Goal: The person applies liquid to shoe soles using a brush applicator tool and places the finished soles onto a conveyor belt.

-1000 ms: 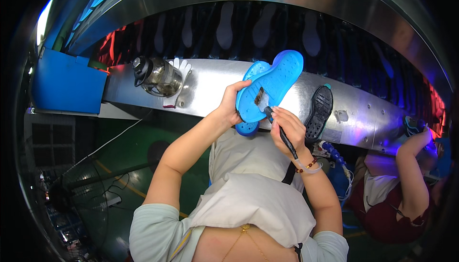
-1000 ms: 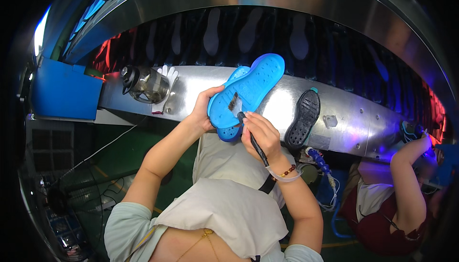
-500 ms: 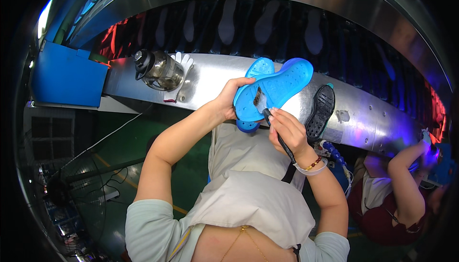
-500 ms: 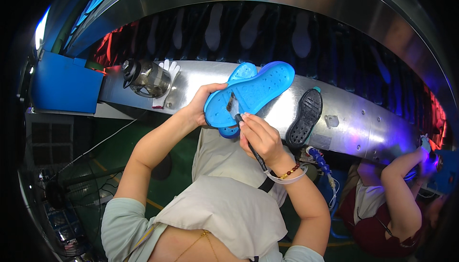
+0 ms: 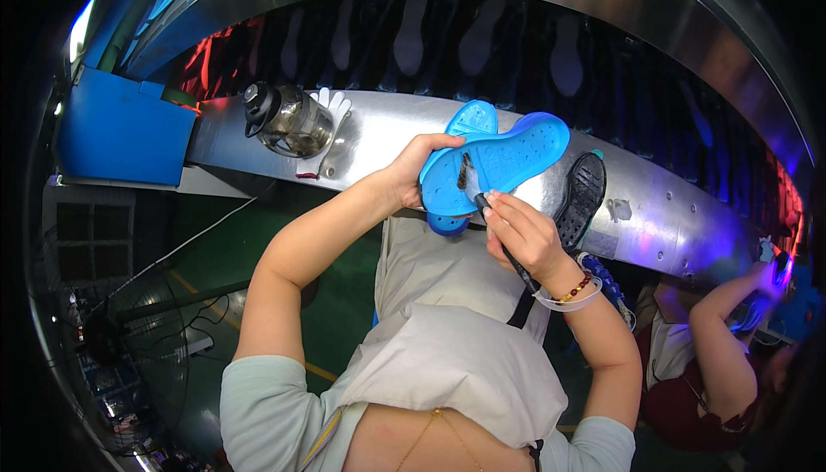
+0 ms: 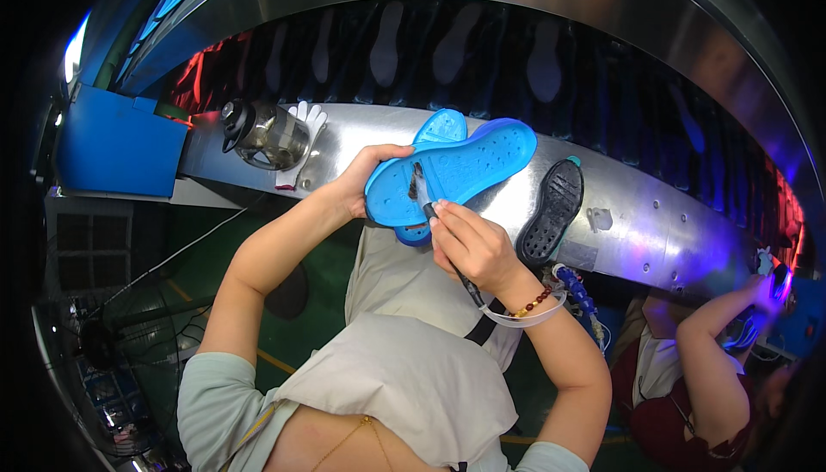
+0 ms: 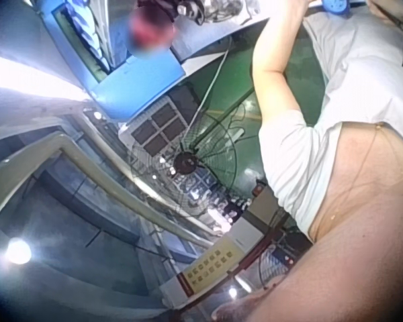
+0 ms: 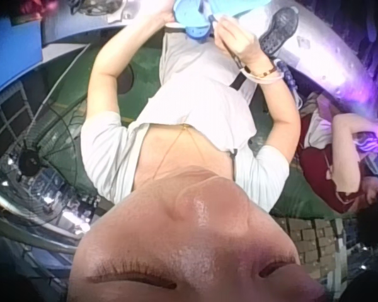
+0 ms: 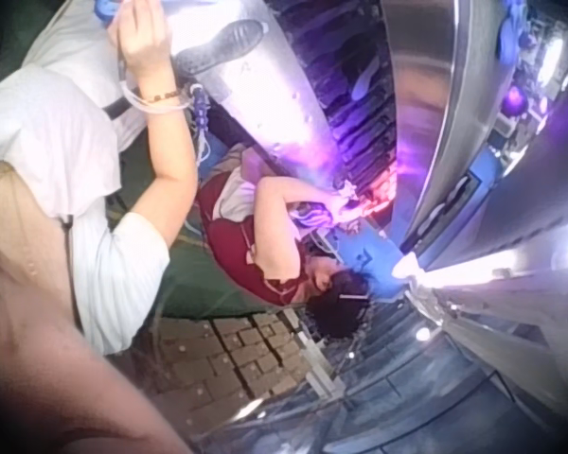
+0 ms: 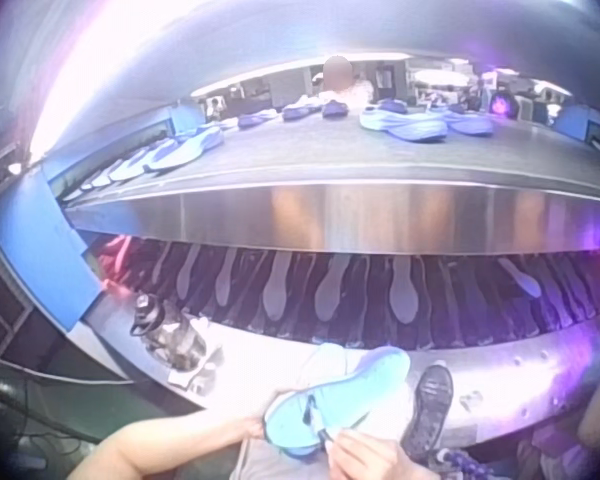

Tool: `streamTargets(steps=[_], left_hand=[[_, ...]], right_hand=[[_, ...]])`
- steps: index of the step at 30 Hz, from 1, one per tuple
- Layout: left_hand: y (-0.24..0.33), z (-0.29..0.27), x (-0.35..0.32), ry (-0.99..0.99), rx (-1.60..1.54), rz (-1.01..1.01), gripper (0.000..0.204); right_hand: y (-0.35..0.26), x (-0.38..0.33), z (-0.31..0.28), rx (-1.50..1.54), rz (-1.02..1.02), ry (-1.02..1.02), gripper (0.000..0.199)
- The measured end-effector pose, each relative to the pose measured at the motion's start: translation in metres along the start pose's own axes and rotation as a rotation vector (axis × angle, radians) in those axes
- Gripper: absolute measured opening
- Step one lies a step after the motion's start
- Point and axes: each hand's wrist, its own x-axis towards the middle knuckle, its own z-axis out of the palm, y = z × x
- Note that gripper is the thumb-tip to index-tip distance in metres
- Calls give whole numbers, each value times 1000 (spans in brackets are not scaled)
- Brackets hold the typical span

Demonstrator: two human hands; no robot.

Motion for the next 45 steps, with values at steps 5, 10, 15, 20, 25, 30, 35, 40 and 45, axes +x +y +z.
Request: streamTargets(steps=[5,10,15,20,25,30,35,40,45], left_hand=[[3,-7,-1,-48,-24,-15,45],[6,-4,-5,-66,-54,34,48],[2,4,-4,-23,-148,51,50],[-16,12,10,-50,-286,99,52],[-29,23,21,-29,-239,323,52],[-31,33,21,22,-262,328,42],[-29,26,23,87,-127,537,40],[-14,16,10,36,59,574,44],[-12,16,1,1,-59,501,50]], right_hand=[[4,-3,-3,-6,4,-26,22],[7,-3,-7,87,357,141,18],[9,-5,-2,393,882,192,18],[24,-5,22,524,1091,495,20],[23,-6,32,302,845,359,12],[18,-6,29,362,869,351,11],[-5,-8,23,475,889,299,11],[0,0,7,908,1024,344,17],[34,-7,-17,1322,1145,769,25]])
